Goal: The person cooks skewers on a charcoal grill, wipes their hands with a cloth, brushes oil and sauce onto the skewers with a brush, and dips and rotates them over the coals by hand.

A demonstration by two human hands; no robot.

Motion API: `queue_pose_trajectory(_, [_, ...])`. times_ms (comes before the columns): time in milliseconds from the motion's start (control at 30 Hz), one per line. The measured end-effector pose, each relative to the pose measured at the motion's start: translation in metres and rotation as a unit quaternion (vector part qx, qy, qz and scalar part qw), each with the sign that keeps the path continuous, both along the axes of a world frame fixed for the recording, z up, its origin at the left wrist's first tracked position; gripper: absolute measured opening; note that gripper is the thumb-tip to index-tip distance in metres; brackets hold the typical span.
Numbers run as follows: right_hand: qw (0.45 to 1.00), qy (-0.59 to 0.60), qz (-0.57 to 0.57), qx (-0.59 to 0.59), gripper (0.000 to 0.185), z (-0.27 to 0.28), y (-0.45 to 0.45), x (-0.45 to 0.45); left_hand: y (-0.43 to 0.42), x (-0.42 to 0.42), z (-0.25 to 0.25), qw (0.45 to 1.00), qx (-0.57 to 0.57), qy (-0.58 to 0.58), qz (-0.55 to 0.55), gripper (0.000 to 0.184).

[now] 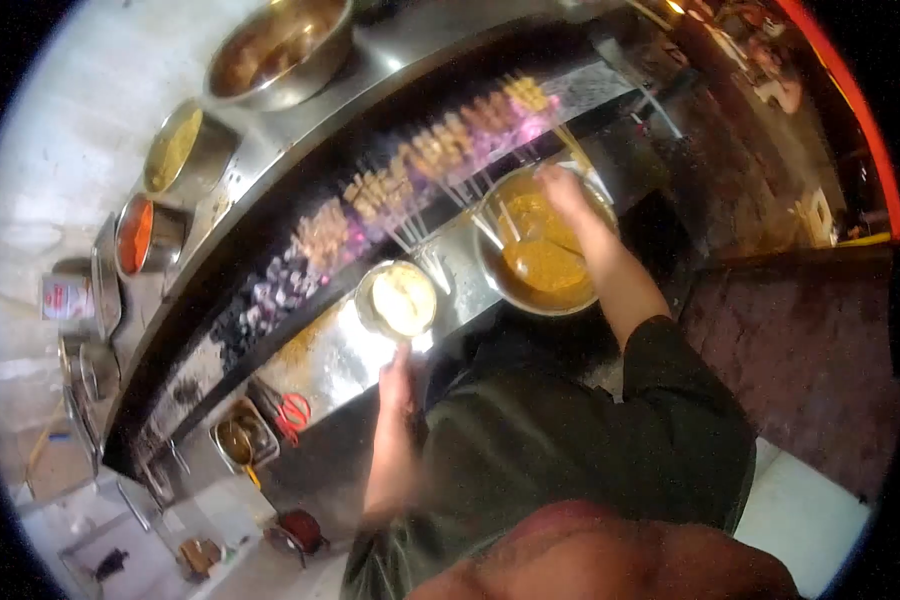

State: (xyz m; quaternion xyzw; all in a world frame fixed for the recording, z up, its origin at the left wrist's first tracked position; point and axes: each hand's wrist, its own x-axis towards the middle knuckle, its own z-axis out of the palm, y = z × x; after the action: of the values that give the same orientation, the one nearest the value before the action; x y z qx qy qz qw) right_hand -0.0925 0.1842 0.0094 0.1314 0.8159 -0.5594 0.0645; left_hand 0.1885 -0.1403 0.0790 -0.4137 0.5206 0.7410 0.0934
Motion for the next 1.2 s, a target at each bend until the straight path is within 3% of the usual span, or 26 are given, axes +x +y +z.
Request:
queue_pose_trajectory(67, [0.998, 0.017, 0.041, 0.047, 0.021, -0.014, 0.008, -0.001, 0.001, -0.004, 0.01, 0.998, 0.008, -0.062, -0.024, 0.035])
queue_pose_trajectory(133, [0.996, -0.077, 0.01, -0.04, 0.028, 0.011, 0.003, 0.005, 0.001, -0.003, 0.006, 0.999, 0.005, -0.037, -0.035, 0.035])
queue_pose_trajectory(233, [0.997, -0.047, 0.058, -0.012, 0.028, -0.004, 0.007, 0.002, -0.009, 0.016, -0.011, 0.985, -0.082, 0.071, -0.131, 0.037])
queue_pose_trajectory(367, [0.994, -0.017, 0.104, 0.042, 0.023, 0.002, 0.008, 0.007, -0.016, 0.019, -0.019, 0.925, -0.212, 0.149, -0.278, 0.04])
queue_pose_trajectory(433, [0.992, -0.042, 0.122, 0.017, 0.023, 0.001, 0.011, 0.003, -0.024, 0.02, -0.03, 0.914, -0.234, 0.162, -0.289, 0.042])
queue_pose_trajectory(500, [0.994, 0.02, 0.104, 0.042, 0.033, -0.013, 0.01, 0.005, -0.029, 0.02, -0.039, 0.91, -0.245, 0.154, -0.298, 0.044])
queue_pose_trajectory(533, [0.993, 0.052, 0.095, 0.053, 0.039, -0.017, 0.008, 0.005, -0.029, 0.018, -0.036, 0.921, -0.227, 0.139, -0.285, 0.044])
queue_pose_trajectory(567, [0.995, -0.07, 0.061, -0.026, 0.025, 0.003, 0.006, 0.004, -0.029, 0.016, -0.032, 0.931, -0.209, 0.125, -0.272, 0.044])
queue_pose_trajectory(600, [0.991, -0.117, 0.033, -0.061, 0.025, 0.017, 0.005, 0.006, -0.026, 0.014, -0.027, 0.948, -0.172, 0.111, -0.244, 0.044])
queue_pose_trajectory(733, [0.998, -0.039, 0.012, -0.039, 0.024, 0.042, -0.005, 0.019, -0.017, 0.005, 0.003, 0.99, -0.045, 0.027, -0.134, 0.043])
queue_pose_trajectory(833, [1.0, 0.023, -0.003, -0.02, 0.024, 0.06, -0.014, 0.035, -0.021, 0.007, 0.007, 0.991, -0.04, 0.018, -0.126, 0.042])
queue_pose_trajectory(900, [0.998, 0.068, -0.003, -0.012, 0.023, 0.077, -0.022, 0.049, -0.036, 0.017, -0.015, 0.959, -0.152, 0.08, -0.227, 0.041])
queue_pose_trajectory(967, [0.992, 0.122, 0.005, -0.013, 0.023, 0.099, -0.033, 0.066, -0.041, 0.017, -0.013, 0.961, -0.129, 0.084, -0.228, 0.039])
queue_pose_trajectory(1000, [0.989, 0.147, 0.014, -0.017, 0.023, 0.112, -0.039, 0.076, -0.04, 0.015, -0.009, 0.982, -0.051, 0.05, -0.177, 0.038])
queue_pose_trajectory(1033, [0.984, 0.175, 0.025, -0.024, 0.023, 0.127, -0.045, 0.087, -0.038, 0.012, 0.003, 0.991, 0.026, 0.012, -0.127, 0.037])
queue_pose_trajectory(1133, [0.956, 0.273, 0.092, -0.062, 0.023, 0.18, -0.075, 0.125, -0.031, 0.01, 0.035, 0.977, 0.037, 0.06, -0.202, 0.033])
queue_pose_trajectory(1200, [0.923, 0.337, 0.153, -0.099, 0.023, 0.215, -0.098, 0.15, -0.012, 0.007, 0.091, 0.96, 0.088, 0.088, -0.249, 0.037])
